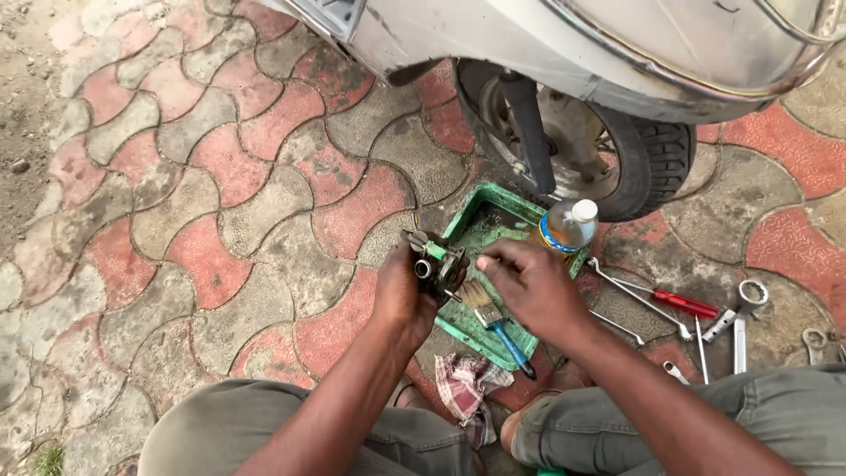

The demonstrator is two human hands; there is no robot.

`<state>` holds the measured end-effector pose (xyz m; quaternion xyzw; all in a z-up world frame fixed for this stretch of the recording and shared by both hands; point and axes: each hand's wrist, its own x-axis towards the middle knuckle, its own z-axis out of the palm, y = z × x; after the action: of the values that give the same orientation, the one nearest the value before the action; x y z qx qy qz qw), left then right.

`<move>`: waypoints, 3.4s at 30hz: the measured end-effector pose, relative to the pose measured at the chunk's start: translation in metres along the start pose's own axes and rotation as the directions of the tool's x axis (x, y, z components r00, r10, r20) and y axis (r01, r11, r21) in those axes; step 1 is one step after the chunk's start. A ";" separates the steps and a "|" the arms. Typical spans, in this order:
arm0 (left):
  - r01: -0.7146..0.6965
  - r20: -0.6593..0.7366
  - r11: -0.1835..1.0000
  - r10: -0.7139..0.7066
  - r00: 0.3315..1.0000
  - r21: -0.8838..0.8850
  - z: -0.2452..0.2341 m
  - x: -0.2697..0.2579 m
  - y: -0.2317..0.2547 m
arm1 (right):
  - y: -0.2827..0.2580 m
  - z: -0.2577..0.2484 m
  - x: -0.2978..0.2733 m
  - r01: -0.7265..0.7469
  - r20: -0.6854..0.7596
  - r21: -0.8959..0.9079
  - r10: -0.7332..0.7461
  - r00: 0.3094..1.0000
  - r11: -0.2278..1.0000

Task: Cleaning a motorcycle carburetor with fuel and a brush.

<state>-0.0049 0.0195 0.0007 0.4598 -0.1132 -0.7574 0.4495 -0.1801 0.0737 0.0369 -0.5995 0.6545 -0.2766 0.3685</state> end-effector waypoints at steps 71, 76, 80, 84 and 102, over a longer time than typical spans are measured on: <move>0.101 0.300 0.992 -0.076 0.951 -0.069 -0.001 0.003 0.011 | 0.039 0.032 -0.023 0.116 -0.081 -0.149 -0.129 0.988 0.982; 0.095 0.404 0.995 -0.091 0.910 0.011 0.008 -0.005 0.032 | -0.005 -0.028 -0.008 -0.189 -0.061 -0.029 0.187 0.981 0.982; 0.199 0.408 0.980 -0.174 0.896 -0.019 0.011 -0.011 0.037 | -0.006 -0.028 -0.015 0.174 -0.156 0.043 -0.166 0.974 0.984; 0.217 0.512 0.976 -0.184 0.839 -0.004 0.010 -0.010 0.032 | -0.018 -0.029 -0.025 0.238 -0.156 -0.089 -0.250 0.956 0.967; -0.075 0.292 0.820 -0.115 0.950 0.568 0.013 -0.004 0.028 | -0.015 -0.010 -0.015 0.408 -0.049 -0.369 -0.455 0.889 0.835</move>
<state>0.0012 0.0030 0.0268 0.4486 -0.4001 -0.7561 0.2590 -0.1794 0.0863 0.0569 -0.7672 0.5639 -0.2720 0.1395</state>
